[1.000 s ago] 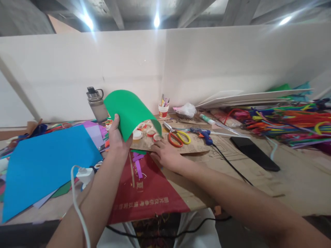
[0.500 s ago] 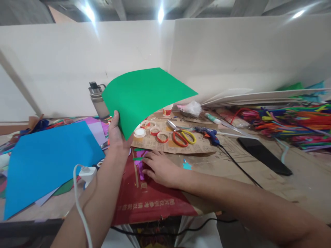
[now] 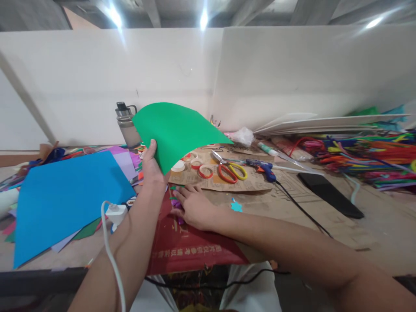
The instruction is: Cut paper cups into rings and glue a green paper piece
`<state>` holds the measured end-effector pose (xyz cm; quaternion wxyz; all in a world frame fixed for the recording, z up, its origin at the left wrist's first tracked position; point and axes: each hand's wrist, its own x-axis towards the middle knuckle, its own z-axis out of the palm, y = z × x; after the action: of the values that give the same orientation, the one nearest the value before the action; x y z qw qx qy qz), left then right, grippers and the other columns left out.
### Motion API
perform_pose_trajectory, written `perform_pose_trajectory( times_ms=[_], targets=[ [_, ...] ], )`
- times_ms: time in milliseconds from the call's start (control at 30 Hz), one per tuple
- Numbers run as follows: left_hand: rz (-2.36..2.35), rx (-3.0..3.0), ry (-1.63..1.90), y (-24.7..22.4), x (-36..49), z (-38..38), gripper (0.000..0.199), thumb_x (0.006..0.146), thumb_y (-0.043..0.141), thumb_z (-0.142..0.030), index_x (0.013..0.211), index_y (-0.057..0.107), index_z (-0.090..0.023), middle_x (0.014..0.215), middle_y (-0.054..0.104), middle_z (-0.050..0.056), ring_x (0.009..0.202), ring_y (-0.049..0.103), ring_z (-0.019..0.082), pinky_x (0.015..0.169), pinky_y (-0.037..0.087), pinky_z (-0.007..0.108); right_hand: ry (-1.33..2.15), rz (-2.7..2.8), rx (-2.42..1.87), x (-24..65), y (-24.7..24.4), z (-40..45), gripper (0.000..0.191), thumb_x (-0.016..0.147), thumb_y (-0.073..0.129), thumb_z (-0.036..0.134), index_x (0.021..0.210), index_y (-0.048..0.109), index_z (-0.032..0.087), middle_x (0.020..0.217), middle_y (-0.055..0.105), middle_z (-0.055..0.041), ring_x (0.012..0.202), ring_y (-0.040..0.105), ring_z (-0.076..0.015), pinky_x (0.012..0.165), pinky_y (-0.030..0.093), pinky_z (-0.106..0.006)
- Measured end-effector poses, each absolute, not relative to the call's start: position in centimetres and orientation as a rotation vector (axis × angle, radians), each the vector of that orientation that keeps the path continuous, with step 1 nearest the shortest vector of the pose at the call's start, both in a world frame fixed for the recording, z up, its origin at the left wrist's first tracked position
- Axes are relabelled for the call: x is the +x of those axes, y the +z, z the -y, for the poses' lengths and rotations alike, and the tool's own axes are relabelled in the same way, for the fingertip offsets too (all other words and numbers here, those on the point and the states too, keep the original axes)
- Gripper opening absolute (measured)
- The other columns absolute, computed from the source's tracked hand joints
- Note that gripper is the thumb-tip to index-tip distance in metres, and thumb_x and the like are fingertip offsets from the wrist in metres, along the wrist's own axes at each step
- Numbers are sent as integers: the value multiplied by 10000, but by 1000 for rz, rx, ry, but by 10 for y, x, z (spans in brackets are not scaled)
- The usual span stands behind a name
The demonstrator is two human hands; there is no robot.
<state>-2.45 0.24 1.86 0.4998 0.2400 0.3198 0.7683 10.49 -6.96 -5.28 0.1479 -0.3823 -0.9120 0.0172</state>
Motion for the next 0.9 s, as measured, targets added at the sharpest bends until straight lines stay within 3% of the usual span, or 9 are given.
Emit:
perform_pose_trajectory(
  times_ms=[233,367,467,667,900],
  targets=[
    [-677,637,1815,18,-24,-3,421,803,678,-443,1167,631,-238,1153,701,51,1066,660,239,927,547,364,222,2526,-944,118,-45,68,375,989,421,389,1220,606,157,1212,618,-107,1126,509,-227,1009,377,-375],
    [-667,629,1793,20,-23,-1,417,798,688,-431,1168,640,-244,1150,702,43,1074,657,244,940,545,375,-30,2428,-1251,133,-54,44,380,917,511,260,1284,564,175,1301,551,-125,1181,424,-302,997,341,-451],
    [-648,634,1819,20,-22,-1,406,803,690,-403,1177,640,-251,1140,707,32,1082,653,239,941,545,375,-168,2475,-1423,140,-58,32,389,903,467,181,1279,562,161,1286,551,-150,1136,426,-327,945,336,-468],
    [-654,656,1866,15,-23,-7,390,799,701,-363,1164,654,-234,1129,716,41,1090,652,237,950,538,367,-387,2507,-1371,146,-38,30,352,974,351,231,1224,594,178,1221,562,-173,1085,451,-309,881,344,-447],
    [-631,615,1783,11,-21,-9,444,797,699,-353,1218,634,-227,1095,729,48,1028,683,225,941,539,352,-338,2653,-1447,137,-44,38,380,965,316,157,1133,656,177,1257,565,-185,1002,558,-292,711,433,-392]
  ],
)
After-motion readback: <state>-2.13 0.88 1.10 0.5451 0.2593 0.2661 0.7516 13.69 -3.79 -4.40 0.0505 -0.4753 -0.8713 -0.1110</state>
